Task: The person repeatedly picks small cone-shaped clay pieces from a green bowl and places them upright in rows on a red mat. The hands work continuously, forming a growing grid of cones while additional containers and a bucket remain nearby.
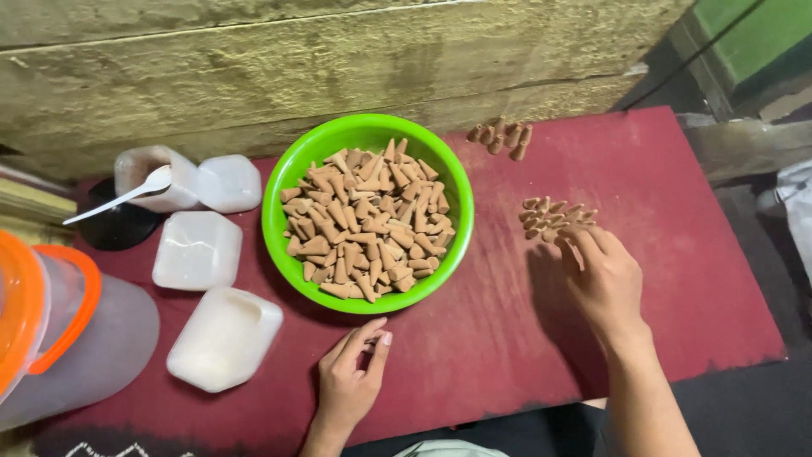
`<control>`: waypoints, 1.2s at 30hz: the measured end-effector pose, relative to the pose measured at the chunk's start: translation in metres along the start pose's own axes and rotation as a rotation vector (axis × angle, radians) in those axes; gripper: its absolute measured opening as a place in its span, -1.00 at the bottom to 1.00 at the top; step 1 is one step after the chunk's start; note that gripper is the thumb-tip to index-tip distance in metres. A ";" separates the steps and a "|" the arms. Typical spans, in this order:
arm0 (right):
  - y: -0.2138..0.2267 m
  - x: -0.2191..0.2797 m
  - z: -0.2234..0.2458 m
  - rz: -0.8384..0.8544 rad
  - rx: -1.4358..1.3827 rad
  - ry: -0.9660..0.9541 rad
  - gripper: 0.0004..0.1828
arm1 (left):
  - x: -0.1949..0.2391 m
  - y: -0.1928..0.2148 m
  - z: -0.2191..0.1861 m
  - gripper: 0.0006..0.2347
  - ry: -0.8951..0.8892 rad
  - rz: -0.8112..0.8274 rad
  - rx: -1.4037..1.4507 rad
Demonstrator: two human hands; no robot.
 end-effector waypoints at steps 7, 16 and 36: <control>0.036 -0.031 0.106 0.069 -0.518 0.254 -0.85 | -0.003 0.010 -0.005 -0.86 -0.010 -0.049 0.038; -0.023 -0.085 0.195 0.367 -0.467 0.427 -0.75 | 0.013 0.021 0.031 -0.88 0.220 -0.250 0.294; -0.011 -0.104 0.151 0.253 -0.741 0.191 -0.92 | 0.000 0.037 -0.020 -0.92 -0.078 -0.241 0.077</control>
Point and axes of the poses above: each hand's wrist, its own x-axis away from the middle knuckle, its own y-axis out of the back of the hand, z = x × y, the point moved 8 cm from there along -x, towards the middle knuckle, and after that the axes turned 4 degrees about z, right-handed, at the moved point
